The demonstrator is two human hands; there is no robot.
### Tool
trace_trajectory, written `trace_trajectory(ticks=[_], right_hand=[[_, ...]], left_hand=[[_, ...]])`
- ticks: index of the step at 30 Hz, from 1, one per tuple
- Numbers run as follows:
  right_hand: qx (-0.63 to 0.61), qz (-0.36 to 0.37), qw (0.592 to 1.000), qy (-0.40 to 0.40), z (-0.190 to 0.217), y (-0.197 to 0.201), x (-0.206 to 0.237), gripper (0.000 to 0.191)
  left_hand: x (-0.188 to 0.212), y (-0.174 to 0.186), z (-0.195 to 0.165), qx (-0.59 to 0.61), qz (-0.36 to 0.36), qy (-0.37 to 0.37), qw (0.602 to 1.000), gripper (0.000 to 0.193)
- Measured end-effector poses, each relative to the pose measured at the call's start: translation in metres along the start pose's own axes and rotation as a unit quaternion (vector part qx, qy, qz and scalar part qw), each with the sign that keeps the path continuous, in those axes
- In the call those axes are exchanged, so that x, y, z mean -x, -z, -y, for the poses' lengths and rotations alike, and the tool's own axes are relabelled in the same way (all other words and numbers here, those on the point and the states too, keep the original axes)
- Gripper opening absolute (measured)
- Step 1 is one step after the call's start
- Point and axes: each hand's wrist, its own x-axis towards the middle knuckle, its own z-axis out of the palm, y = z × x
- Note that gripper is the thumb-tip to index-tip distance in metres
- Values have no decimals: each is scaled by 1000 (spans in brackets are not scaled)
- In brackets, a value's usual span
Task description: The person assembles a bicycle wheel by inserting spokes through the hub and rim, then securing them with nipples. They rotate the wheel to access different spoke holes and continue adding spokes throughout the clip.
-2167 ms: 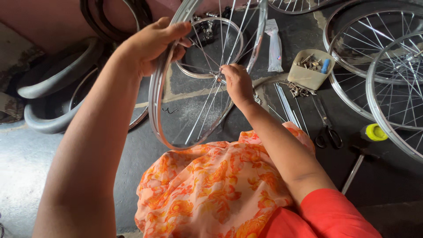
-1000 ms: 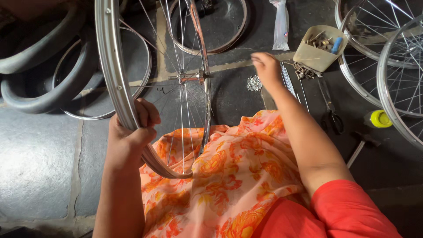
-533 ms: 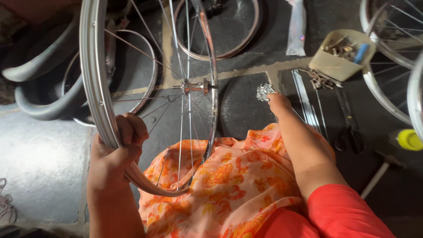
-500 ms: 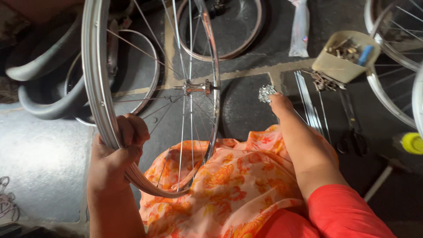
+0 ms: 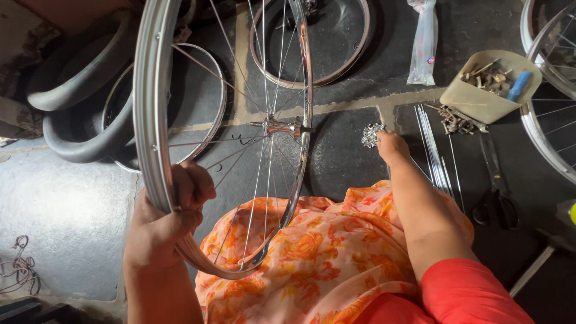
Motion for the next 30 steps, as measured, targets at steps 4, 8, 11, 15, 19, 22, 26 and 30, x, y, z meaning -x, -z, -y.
trace_trajectory(ticks=[4, 8, 11, 15, 19, 22, 26, 30], right_hand=[[-25, 21, 998, -50, 4, 9, 6, 27], [-44, -71, 996, 20, 5, 9, 15, 19], [-88, -88, 992, 26, 1, 10, 16, 13], [-330, -34, 941, -67, -4, 18, 16, 12], [-432, -5, 897, -95, -8, 23, 16, 16], [-305, -114, 945, 15, -15, 23, 16, 17], [-478, -105, 869, -73, -13, 27, 15, 16], [-612, -98, 779, -98, 23, 49, 38, 14]], left_hand=[[3, -1, 2, -9, 16, -17, 1000, 23], [13, 0, 3, 5, 12, -12, 1000, 23], [10, 1, 7, 20, 9, -11, 1000, 24], [8, 3, 9, 28, -3, -11, 1000, 23], [5, 4, 11, 58, 13, -40, 997, 22], [4, 4, 13, 65, 23, -52, 996, 21], [5, 4, 15, 67, 24, -59, 996, 19], [-2, -5, 15, 26, 14, -51, 998, 21]])
